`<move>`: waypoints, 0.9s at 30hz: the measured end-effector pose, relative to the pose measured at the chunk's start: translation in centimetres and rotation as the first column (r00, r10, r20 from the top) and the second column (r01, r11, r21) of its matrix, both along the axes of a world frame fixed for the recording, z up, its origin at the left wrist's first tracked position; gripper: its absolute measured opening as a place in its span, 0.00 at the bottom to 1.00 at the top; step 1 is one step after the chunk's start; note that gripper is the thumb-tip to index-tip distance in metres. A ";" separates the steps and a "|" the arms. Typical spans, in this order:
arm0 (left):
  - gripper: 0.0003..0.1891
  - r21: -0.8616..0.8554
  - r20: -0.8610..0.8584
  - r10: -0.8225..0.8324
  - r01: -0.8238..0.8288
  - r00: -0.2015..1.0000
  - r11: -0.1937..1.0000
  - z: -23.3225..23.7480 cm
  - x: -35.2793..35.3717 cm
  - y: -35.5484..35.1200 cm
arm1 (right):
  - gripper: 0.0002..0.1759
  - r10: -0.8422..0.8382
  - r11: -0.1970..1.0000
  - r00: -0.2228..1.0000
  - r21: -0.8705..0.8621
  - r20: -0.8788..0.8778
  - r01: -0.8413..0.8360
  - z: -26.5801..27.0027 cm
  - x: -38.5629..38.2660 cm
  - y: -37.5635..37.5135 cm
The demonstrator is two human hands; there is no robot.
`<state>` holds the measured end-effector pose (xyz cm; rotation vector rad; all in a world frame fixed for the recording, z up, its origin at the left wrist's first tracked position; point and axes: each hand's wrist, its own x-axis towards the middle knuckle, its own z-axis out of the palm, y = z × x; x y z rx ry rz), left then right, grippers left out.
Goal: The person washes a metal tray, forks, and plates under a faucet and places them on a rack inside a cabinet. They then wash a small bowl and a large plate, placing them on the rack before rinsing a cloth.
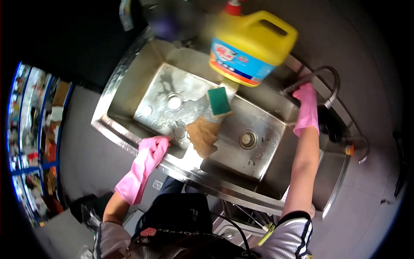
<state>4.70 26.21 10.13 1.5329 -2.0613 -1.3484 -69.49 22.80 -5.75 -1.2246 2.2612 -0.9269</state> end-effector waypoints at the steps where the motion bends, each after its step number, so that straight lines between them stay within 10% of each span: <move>1: 0.19 -0.004 0.024 -0.021 0.021 0.999 1.000 0.1 0.1 0.1 | 0.28 -0.074 0.983 0.941 -0.135 0.330 0.125 0.5 1.3 0.0; 3: 0.18 -0.059 0.055 -0.075 0.078 0.996 0.995 0.2 0.4 0.0 | 0.26 -0.162 0.928 0.742 -0.156 0.651 0.340 4.7 6.0 1.1; 6: 0.14 -0.187 0.040 -0.068 0.075 0.997 0.979 0.4 1.3 -0.4 | 0.20 -0.237 0.972 0.932 0.057 0.275 0.230 9.3 11.1 3.6; 9: 0.09 -0.303 0.001 0.030 -0.029 1.000 0.953 -0.5 3.3 -0.9 | 0.21 -0.211 0.888 0.943 -0.352 0.259 0.296 6.9 15.3 8.9; 13: 0.07 -0.677 -0.207 0.231 -0.309 0.951 0.668 0.9 5.2 -2.2 | 0.24 -0.399 0.878 0.917 -0.293 -0.011 0.379 7.8 26.3 17.3; 14: 0.08 -0.321 -0.119 0.304 -0.327 0.945 0.889 2.3 7.1 -3.3 | 0.20 -0.405 0.903 0.907 -0.210 -0.114 0.376 8.1 28.2 19.4; 18: 0.10 -0.527 -0.288 0.525 -0.590 0.801 0.611 3.4 14.8 -8.6 | 0.11 -0.508 0.741 0.818 -0.346 0.271 0.575 8.0 35.4 24.7; 20: 0.17 -0.523 -0.372 0.644 -0.724 0.668 0.449 1.8 18.9 -12.8 | 0.11 -0.554 0.781 0.832 -0.358 -0.020 0.511 9.4 38.9 25.7; 23: 0.26 -0.585 -0.292 0.580 -0.622 0.761 0.521 1.5 23.2 -19.2 | 0.13 -0.565 0.750 0.825 -0.423 -0.010 0.508 12.3 45.2 24.4; 27: 0.14 -0.403 -0.423 0.579 -0.717 0.697 0.569 0.0 23.6 -26.0 | 0.15 -0.560 0.741 0.828 -0.454 -0.013 0.494 16.7 54.6 20.2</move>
